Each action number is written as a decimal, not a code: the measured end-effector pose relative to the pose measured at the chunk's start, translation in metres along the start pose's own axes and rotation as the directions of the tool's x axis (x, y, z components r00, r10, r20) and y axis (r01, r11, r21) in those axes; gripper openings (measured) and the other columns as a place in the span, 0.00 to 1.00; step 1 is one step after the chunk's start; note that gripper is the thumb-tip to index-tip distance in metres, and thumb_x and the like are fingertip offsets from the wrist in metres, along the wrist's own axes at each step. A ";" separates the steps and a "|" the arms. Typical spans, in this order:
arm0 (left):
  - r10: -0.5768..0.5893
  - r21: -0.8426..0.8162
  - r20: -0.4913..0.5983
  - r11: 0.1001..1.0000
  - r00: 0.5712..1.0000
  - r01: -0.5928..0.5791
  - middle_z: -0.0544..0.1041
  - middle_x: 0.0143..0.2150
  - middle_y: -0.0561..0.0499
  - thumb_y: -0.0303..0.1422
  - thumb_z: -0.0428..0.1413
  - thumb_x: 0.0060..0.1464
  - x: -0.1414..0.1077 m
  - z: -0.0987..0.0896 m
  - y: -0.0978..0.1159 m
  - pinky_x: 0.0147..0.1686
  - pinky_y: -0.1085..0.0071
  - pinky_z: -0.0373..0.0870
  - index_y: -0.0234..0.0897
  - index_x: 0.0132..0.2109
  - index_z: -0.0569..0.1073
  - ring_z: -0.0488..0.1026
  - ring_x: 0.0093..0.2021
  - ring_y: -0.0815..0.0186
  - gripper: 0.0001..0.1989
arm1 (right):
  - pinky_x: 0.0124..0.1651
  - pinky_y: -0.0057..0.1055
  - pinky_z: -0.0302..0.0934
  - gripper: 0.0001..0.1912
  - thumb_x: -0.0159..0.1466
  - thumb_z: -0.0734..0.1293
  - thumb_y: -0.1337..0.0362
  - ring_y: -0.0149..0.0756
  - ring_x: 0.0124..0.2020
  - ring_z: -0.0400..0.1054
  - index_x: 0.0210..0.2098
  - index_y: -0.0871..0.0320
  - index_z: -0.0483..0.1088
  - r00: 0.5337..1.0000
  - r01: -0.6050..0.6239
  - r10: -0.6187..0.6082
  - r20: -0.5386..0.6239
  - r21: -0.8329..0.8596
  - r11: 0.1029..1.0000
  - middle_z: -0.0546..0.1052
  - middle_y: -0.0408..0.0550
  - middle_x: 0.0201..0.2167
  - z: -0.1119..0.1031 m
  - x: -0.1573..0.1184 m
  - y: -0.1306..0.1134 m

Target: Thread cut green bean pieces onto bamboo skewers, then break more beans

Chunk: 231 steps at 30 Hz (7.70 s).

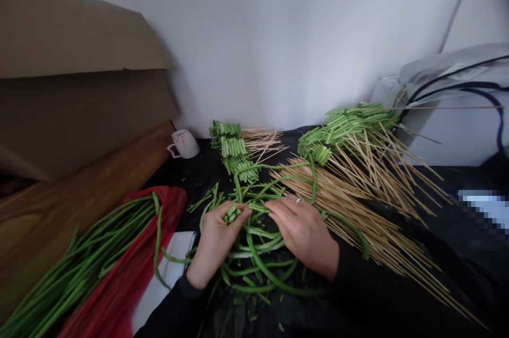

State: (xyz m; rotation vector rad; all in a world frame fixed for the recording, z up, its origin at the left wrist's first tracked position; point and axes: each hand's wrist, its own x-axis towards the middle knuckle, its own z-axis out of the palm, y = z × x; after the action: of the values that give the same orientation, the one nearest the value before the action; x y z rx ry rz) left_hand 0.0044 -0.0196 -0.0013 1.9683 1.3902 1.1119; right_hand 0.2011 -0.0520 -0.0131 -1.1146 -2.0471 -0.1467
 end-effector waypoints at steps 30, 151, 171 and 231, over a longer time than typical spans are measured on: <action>-0.181 -0.309 0.436 0.890 0.882 0.335 0.66 0.21 0.55 0.45 0.63 0.46 -0.006 -0.011 0.016 0.24 0.75 0.54 0.32 0.30 0.75 0.58 0.23 0.72 0.18 | 0.49 0.41 0.52 0.10 0.69 0.59 0.66 0.39 0.45 0.65 0.44 0.59 0.72 0.970 0.231 -0.239 -0.049 -0.125 0.965 0.76 0.47 0.35 -0.008 0.002 0.005; -0.259 -0.191 0.405 0.914 0.877 0.358 0.67 0.19 0.57 0.43 0.64 0.45 -0.002 -0.013 0.018 0.22 0.76 0.54 0.33 0.29 0.76 0.58 0.21 0.73 0.15 | 0.33 0.34 0.55 0.09 0.64 0.66 0.67 0.35 0.31 0.66 0.44 0.60 0.71 0.977 0.095 -0.039 0.211 -0.262 0.960 0.73 0.46 0.33 0.000 -0.004 0.009; -0.077 -0.066 0.501 0.990 0.862 0.127 0.74 0.26 0.53 0.41 0.60 0.51 -0.006 -0.009 0.017 0.31 0.72 0.62 0.33 0.32 0.77 0.68 0.29 0.66 0.13 | 0.33 0.37 0.54 0.13 0.68 0.60 0.68 0.38 0.34 0.65 0.49 0.64 0.70 0.951 0.310 -0.284 0.124 -0.351 0.884 0.74 0.51 0.35 -0.005 -0.003 -0.002; 0.391 0.126 0.149 0.904 0.908 -0.409 0.76 0.40 0.48 0.26 0.55 0.58 -0.014 0.001 0.007 0.42 0.71 0.69 0.37 0.44 0.75 0.74 0.40 0.65 0.08 | 0.55 0.44 0.52 0.10 0.68 0.58 0.70 0.38 0.42 0.67 0.40 0.62 0.71 0.969 0.235 -0.246 -0.020 -0.229 0.945 0.75 0.48 0.31 -0.007 0.002 0.000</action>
State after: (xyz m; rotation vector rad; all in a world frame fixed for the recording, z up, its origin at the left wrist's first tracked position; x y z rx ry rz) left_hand 0.0072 -0.0356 -0.0012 2.4697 1.0599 1.0570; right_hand 0.2044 -0.0540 -0.0065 -0.9778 -2.1563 -0.5361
